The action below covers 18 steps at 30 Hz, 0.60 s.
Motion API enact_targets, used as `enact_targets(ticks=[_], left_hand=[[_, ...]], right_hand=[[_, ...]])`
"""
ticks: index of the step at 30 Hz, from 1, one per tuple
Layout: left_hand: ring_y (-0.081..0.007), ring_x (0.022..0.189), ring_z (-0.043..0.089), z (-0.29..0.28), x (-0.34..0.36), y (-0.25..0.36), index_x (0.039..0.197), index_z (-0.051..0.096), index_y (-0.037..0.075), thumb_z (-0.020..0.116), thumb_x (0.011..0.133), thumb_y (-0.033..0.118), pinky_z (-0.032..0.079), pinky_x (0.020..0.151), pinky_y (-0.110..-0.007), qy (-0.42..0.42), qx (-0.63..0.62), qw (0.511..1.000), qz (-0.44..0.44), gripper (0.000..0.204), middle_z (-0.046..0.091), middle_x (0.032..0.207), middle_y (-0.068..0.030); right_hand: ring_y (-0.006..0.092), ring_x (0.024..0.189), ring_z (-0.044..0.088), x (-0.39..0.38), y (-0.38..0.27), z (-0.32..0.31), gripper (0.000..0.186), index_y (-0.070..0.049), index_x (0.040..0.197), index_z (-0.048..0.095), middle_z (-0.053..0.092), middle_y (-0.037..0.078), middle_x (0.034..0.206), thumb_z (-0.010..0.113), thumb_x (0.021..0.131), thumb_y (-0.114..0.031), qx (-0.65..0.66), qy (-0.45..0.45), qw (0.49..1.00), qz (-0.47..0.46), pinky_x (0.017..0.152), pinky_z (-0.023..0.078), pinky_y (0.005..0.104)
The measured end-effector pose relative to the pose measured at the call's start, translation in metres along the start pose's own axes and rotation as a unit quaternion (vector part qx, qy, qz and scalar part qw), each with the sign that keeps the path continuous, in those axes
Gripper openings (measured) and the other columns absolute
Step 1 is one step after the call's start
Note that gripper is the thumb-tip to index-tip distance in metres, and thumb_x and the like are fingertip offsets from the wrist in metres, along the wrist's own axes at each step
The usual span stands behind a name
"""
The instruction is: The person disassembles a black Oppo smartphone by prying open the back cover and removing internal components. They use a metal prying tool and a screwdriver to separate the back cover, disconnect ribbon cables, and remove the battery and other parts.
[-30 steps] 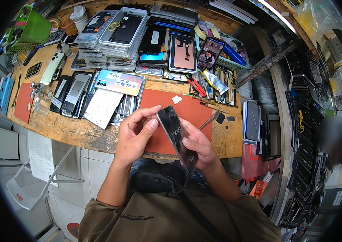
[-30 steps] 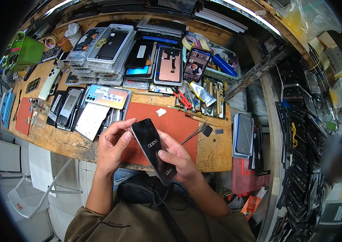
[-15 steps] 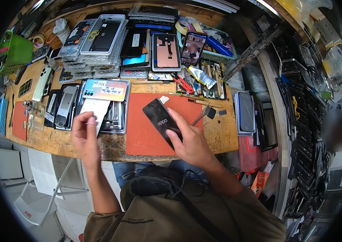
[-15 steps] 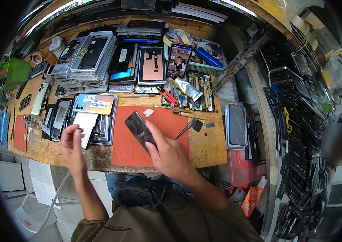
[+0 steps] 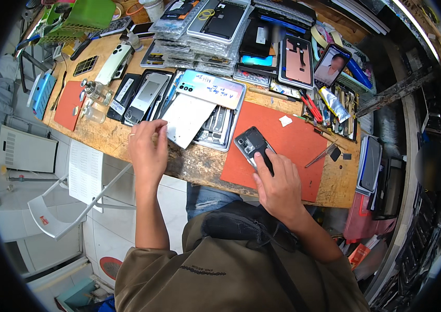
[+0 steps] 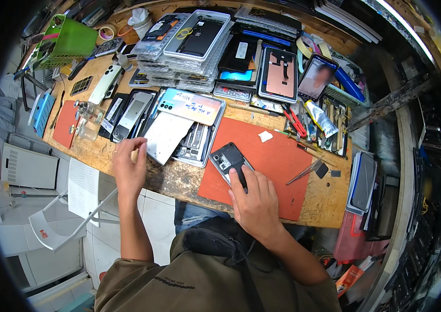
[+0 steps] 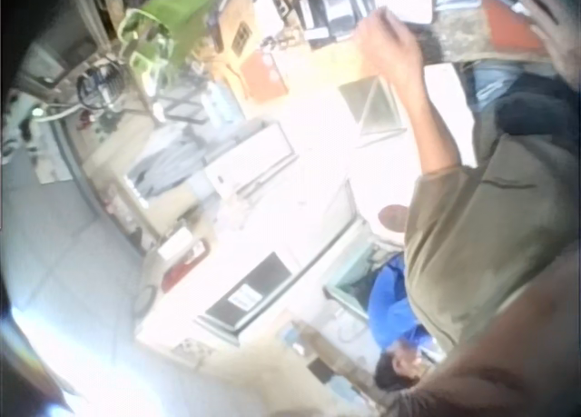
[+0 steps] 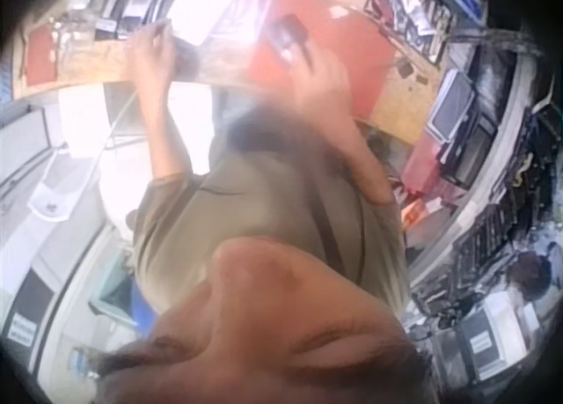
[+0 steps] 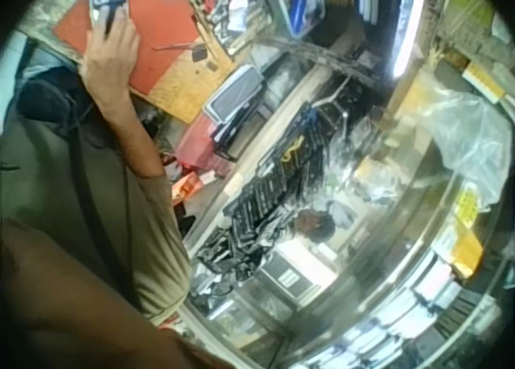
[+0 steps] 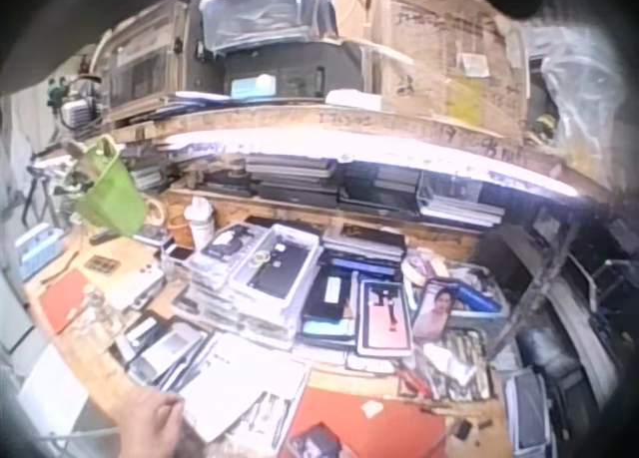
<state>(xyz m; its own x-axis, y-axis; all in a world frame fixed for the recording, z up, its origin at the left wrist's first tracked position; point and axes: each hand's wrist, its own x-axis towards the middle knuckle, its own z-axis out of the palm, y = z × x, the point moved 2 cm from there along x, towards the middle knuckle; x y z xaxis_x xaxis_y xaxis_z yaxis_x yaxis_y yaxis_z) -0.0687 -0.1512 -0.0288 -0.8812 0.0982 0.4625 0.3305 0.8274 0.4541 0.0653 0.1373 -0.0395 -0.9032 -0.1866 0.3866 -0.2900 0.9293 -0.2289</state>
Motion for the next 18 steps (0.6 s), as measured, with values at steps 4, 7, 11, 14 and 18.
enact_targets(ticks=[4,7,11,14,18], left_hand=[[-0.0340,0.097,0.066,0.017,0.021,0.005,0.101,0.078,0.006,0.075,0.094,0.009,0.044,0.088,-0.047,-0.039,0.055,0.996,0.050,0.009,0.076,0.096,-0.0101],[-0.0342,0.096,0.066,0.025,0.033,0.013,0.098,0.078,0.007,0.075,0.092,0.011,0.044,0.087,-0.047,-0.083,0.125,0.986,0.075,0.007,0.076,0.096,-0.0100],[-0.0365,0.096,0.067,0.034,0.038,0.005,0.094,0.074,0.006,0.072,0.093,0.009,0.045,0.085,-0.050,-0.076,0.171,0.976,0.115,0.005,0.075,0.093,-0.0139],[-0.0388,0.097,0.067,0.041,0.041,0.002,0.096,0.072,0.004,0.070,0.095,0.010,0.046,0.086,-0.052,-0.083,0.202,0.964,0.149,0.006,0.073,0.092,-0.0159],[-0.0406,0.097,0.066,0.035,0.050,0.005,0.095,0.069,0.003,0.069,0.097,0.010,0.047,0.087,-0.052,-0.076,0.170,0.972,0.142,0.007,0.072,0.092,-0.0170]], right_hand=[[0.0403,0.127,0.058,-0.008,0.006,0.006,0.054,0.000,0.140,0.067,0.059,0.024,0.143,0.081,0.092,-0.022,0.039,-0.022,0.999,0.007,0.105,0.048,0.0519],[0.0401,0.127,0.058,-0.008,0.011,0.005,0.053,0.000,0.137,0.068,0.058,0.022,0.143,0.082,0.091,-0.022,0.069,-0.005,0.997,0.022,0.105,0.047,0.0521],[0.0399,0.126,0.059,-0.022,0.017,0.005,0.047,0.000,0.131,0.070,0.059,0.021,0.142,0.083,0.089,-0.017,0.125,0.023,0.991,0.039,0.103,0.048,0.0516],[0.0341,0.111,0.065,-0.034,0.032,-0.009,0.028,0.000,0.114,0.074,0.068,0.015,0.122,0.081,0.089,-0.010,0.145,0.111,0.981,0.059,0.097,0.048,0.0486],[0.0307,0.094,0.068,-0.071,0.056,-0.032,0.004,-0.001,0.098,0.071,0.073,0.011,0.102,0.072,0.098,-0.005,0.325,0.070,0.924,0.189,0.085,0.053,0.0445]])
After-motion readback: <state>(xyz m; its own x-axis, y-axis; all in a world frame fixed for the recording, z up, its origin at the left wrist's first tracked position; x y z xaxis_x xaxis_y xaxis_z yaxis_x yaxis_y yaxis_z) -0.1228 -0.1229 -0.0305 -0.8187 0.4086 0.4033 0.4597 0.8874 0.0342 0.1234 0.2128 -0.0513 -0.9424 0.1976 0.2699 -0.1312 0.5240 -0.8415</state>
